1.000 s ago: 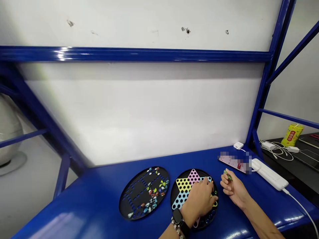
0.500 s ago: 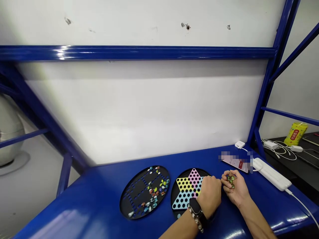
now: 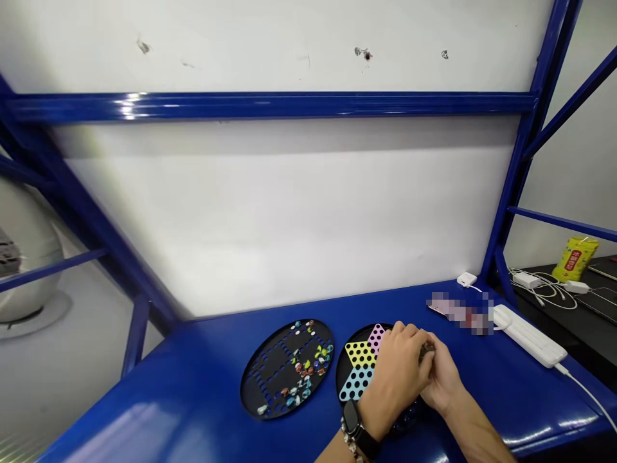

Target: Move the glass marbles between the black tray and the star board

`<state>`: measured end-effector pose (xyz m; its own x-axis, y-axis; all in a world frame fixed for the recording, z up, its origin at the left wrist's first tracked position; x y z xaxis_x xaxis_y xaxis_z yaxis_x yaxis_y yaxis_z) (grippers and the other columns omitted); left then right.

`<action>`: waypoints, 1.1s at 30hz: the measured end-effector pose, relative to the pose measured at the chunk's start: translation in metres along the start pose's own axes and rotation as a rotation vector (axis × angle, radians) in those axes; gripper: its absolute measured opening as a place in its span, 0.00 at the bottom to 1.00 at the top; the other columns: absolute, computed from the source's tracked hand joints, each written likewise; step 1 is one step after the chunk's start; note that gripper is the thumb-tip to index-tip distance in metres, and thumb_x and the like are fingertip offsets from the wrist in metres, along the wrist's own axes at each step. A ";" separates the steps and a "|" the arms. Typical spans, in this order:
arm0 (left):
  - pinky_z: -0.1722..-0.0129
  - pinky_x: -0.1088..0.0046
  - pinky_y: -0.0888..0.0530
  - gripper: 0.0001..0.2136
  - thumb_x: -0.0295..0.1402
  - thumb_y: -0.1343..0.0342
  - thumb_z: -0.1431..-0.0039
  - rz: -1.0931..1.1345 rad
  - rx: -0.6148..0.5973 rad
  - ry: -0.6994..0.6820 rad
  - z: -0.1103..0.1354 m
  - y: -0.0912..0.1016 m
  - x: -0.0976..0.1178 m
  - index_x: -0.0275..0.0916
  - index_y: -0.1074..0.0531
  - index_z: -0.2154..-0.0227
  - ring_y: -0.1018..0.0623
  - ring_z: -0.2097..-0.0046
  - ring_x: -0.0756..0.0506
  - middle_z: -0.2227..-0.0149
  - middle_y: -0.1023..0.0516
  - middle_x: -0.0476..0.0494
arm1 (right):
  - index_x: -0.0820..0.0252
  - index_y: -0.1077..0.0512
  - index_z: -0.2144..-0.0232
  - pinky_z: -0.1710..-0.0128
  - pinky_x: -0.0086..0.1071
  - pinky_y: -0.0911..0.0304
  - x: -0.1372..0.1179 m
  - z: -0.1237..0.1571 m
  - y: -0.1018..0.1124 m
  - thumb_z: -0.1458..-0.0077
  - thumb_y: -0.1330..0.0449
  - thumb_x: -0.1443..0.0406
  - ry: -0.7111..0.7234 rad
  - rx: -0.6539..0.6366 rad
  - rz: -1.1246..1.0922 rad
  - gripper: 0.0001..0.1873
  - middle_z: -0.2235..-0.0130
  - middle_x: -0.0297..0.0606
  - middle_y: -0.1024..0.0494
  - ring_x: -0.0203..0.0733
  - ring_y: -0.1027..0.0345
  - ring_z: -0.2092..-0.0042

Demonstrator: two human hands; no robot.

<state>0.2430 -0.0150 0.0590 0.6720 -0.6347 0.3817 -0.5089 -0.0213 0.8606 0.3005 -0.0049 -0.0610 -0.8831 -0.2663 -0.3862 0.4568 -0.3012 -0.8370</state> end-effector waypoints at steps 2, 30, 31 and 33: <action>0.59 0.65 0.30 0.05 0.27 0.44 0.44 0.014 0.047 0.014 0.009 0.007 -0.010 0.43 0.26 0.65 0.27 0.59 0.43 0.62 0.22 0.46 | 0.58 0.36 0.74 0.80 0.24 0.40 0.010 -0.002 -0.011 0.49 0.38 0.62 -0.009 0.026 -0.015 0.10 0.79 0.29 0.31 0.32 0.36 0.79; 0.58 0.65 0.26 0.10 0.35 0.53 0.36 0.161 0.157 0.159 0.119 0.012 -0.080 0.44 0.28 0.59 0.25 0.58 0.43 0.60 0.24 0.42 | 0.57 0.27 0.64 0.54 0.35 0.37 -0.002 0.002 -0.096 0.33 0.54 0.56 0.800 -0.164 1.478 0.18 0.59 0.39 0.26 0.42 0.32 0.58; 0.56 0.64 0.27 0.10 0.34 0.52 0.38 0.122 0.099 0.133 0.115 -0.003 -0.066 0.45 0.28 0.56 0.25 0.56 0.42 0.57 0.24 0.42 | 0.57 0.27 0.65 0.56 0.34 0.37 -0.020 0.013 -0.080 0.33 0.53 0.55 0.816 -0.117 1.421 0.19 0.60 0.38 0.26 0.42 0.33 0.59; 0.52 0.62 0.29 0.13 0.33 0.49 0.40 0.007 0.007 0.085 0.105 -0.027 -0.040 0.44 0.29 0.52 0.27 0.52 0.40 0.53 0.25 0.41 | 0.56 0.26 0.66 0.58 0.33 0.38 -0.048 0.033 -0.049 0.34 0.50 0.53 0.814 -0.034 1.335 0.18 0.62 0.37 0.25 0.41 0.33 0.60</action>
<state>0.1732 -0.0703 -0.0152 0.7115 -0.5671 0.4149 -0.5173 -0.0232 0.8555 0.3238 -0.0077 0.0107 0.3205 0.2378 -0.9169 0.9347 -0.2364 0.2654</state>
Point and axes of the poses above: each hand's wrist, its own z-axis away from the middle knuckle, its own y-axis out of the back of the hand, x = y × z, the point moved 7 cm from there along -z, towards the middle knuckle
